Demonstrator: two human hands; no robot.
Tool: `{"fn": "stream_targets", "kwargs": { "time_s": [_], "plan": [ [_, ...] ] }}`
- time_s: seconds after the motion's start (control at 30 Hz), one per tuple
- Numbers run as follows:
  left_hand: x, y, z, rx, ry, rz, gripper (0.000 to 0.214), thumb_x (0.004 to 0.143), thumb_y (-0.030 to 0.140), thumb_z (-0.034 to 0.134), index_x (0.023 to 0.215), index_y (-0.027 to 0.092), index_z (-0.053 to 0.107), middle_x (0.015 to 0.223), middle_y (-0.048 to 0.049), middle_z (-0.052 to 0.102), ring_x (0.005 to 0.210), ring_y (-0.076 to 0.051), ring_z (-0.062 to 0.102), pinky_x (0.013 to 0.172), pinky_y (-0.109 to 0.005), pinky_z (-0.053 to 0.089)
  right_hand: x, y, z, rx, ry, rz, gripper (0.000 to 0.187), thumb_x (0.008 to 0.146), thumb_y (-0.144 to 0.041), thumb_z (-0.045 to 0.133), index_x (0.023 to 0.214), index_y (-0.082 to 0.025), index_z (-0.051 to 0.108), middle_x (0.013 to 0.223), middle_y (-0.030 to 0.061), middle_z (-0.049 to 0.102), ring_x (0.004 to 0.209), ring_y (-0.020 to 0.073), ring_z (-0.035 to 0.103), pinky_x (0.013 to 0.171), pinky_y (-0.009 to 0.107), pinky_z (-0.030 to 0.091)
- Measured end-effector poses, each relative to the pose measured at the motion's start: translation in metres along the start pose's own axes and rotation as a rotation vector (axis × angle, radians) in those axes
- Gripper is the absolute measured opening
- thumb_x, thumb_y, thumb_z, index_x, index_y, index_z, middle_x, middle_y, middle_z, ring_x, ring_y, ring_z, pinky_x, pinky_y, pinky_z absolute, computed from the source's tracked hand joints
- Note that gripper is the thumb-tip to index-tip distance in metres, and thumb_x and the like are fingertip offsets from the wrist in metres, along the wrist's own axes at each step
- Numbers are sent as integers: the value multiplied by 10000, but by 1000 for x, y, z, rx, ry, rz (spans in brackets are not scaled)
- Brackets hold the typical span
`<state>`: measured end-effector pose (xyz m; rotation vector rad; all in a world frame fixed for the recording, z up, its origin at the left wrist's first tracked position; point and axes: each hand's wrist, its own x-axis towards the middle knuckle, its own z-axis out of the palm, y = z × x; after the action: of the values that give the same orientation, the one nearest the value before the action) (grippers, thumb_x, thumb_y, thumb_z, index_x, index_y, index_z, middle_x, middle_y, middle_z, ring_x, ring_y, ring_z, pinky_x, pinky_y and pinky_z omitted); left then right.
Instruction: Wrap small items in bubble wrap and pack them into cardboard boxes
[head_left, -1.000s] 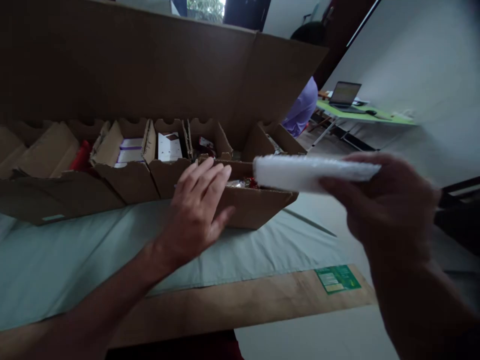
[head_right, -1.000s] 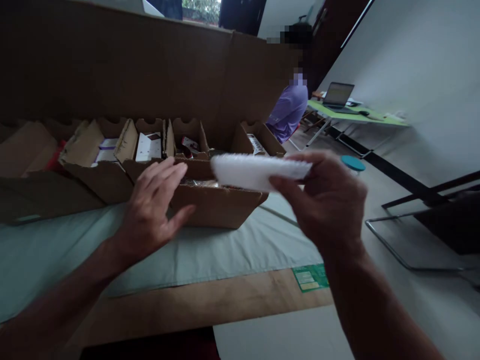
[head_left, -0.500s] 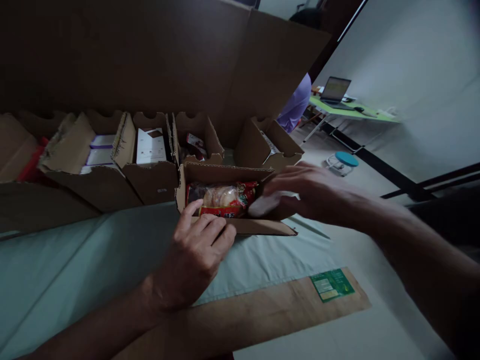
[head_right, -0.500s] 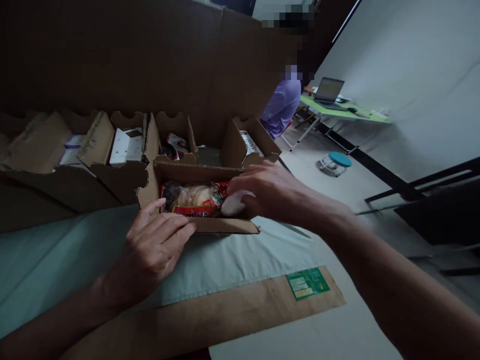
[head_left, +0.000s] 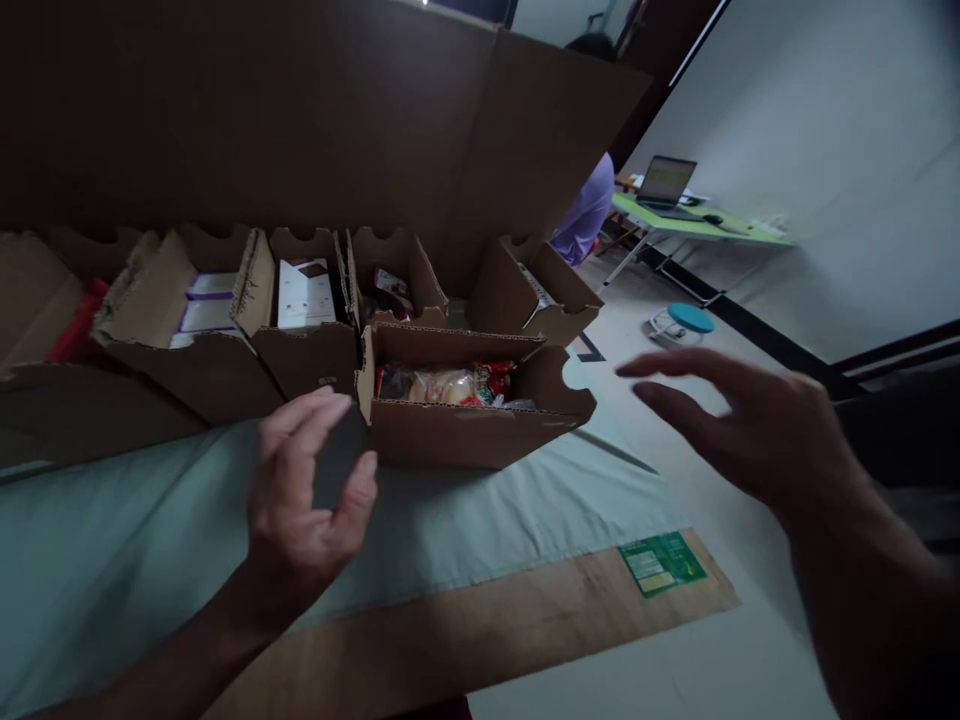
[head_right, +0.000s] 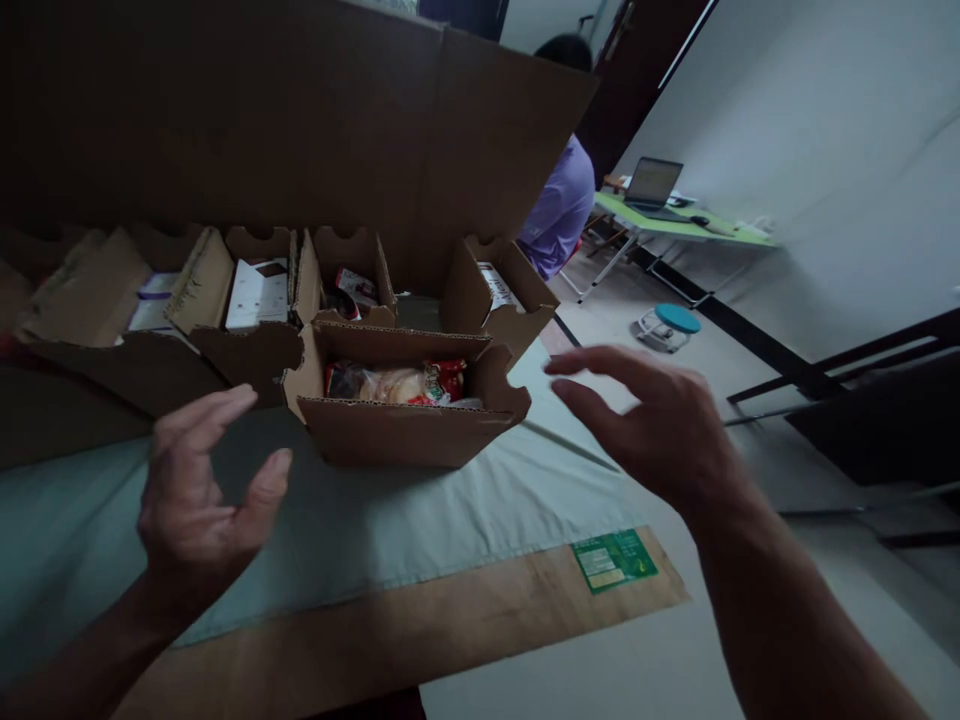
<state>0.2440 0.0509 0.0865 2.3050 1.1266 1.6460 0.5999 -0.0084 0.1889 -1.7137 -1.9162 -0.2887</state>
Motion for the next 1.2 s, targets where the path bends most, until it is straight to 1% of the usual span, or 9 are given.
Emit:
{"fn": "stream_targets", "kwargs": {
  "time_s": [0.07,0.2,0.33,0.43,0.57,0.73,0.87,1.03,1.2],
  "plan": [
    [-12,-18,6,-88,-62,-243,591,915,277,672,1472,245,476,1391,-120,573,1308,-280,567,1137,-503,460,-32,13,8,137,22,211,170,909,-415,713,972,-263,751,912,59,783,770,215,711,706,354,540],
    [-18,-38,46,-470,-290,-481,743,898,437,679,1528,188,374,1479,-168,532,1360,-310,538,1147,-509,444,-60,19,80,644,-174,367,700,780,-540,805,1375,-246,582,1393,152,656,1172,316,676,833,415,591],
    [-15,-27,71,-691,-296,-563,681,913,523,634,1466,177,439,1412,-154,605,1321,-300,574,1163,-479,423,-57,-8,130,853,-114,404,610,822,-672,688,1206,-198,675,1239,129,727,1120,330,673,935,453,558],
    [-36,-10,49,-640,-263,-633,593,950,532,601,1425,197,484,1403,-136,617,1344,-295,557,1164,-463,418,-77,-36,123,685,-43,410,511,848,-651,652,1051,-188,729,1072,114,765,1007,338,684,901,465,551],
    [-71,-2,-14,-525,-244,-724,495,950,522,627,1334,214,570,1369,-114,640,1339,-299,557,1169,-466,412,-107,-81,103,629,-56,323,377,913,-558,624,1011,-213,740,1007,87,765,920,300,689,833,414,567],
    [-48,-10,-61,-388,-53,-631,571,905,574,654,1336,208,569,1346,-97,658,1357,-312,537,1133,-455,458,-75,-129,104,700,2,221,410,929,-538,614,1133,-195,705,1180,108,720,1006,294,666,925,429,543],
    [-44,4,-53,-412,-55,-605,573,919,563,647,1354,202,557,1379,-97,641,1346,-301,549,1135,-434,454,-76,-124,94,636,40,211,397,935,-560,574,989,-195,718,998,90,754,895,280,686,829,404,563],
    [-73,27,-23,-607,-316,-694,509,990,488,585,1408,204,521,1409,-116,623,1327,-283,568,1124,-425,457,-144,-97,77,421,28,389,453,904,-619,571,830,-202,731,791,77,748,680,264,672,590,358,534],
    [-40,29,21,-754,-448,-488,615,981,452,593,1526,218,429,1506,-119,558,1406,-294,499,1190,-467,392,-179,-81,80,300,220,609,582,847,-706,587,957,-161,759,937,142,768,907,366,703,745,445,560]
  ]
}}
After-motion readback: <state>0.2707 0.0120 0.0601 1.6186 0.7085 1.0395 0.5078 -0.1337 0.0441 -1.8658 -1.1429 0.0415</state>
